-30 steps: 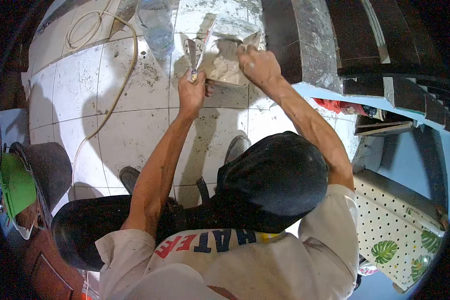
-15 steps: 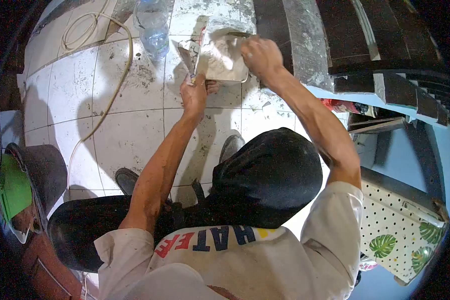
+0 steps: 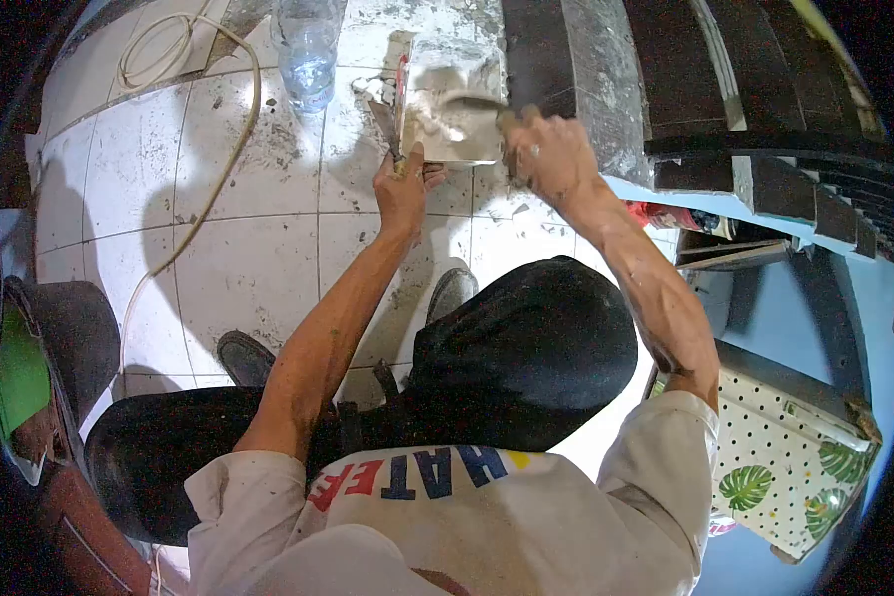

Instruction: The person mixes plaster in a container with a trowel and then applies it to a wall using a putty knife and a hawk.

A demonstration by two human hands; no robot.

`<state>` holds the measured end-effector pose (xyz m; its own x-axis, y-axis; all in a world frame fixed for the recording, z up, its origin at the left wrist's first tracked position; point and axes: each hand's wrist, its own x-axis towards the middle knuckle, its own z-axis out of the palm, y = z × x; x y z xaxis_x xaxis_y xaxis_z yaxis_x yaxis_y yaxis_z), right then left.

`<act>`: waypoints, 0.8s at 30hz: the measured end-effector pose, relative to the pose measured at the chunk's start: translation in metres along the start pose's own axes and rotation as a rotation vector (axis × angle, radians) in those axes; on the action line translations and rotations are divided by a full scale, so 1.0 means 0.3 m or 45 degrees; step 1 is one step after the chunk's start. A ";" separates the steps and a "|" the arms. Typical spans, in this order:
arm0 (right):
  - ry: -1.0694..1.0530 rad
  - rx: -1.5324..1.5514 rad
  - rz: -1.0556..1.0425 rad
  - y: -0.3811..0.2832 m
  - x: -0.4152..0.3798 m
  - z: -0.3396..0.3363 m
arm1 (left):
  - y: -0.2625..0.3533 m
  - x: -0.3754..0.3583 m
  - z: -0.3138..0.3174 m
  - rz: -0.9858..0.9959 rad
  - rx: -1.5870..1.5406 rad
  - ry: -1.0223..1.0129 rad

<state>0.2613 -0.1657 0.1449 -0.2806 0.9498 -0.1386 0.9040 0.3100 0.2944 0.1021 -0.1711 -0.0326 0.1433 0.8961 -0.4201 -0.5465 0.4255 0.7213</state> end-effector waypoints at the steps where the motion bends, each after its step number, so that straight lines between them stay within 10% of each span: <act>1: 0.018 -0.025 0.054 0.014 0.020 0.002 | -0.002 -0.005 -0.002 -0.003 -0.012 -0.003; 24: 0.143 0.015 -0.037 -0.085 0.225 0.226 | 0.003 -0.011 0.037 0.006 -0.007 0.063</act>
<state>0.2413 -0.1124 0.0640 -0.3402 0.9395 -0.0399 0.8985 0.3373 0.2809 0.1104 -0.1723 -0.0243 0.1002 0.8906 -0.4436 -0.5515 0.4207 0.7203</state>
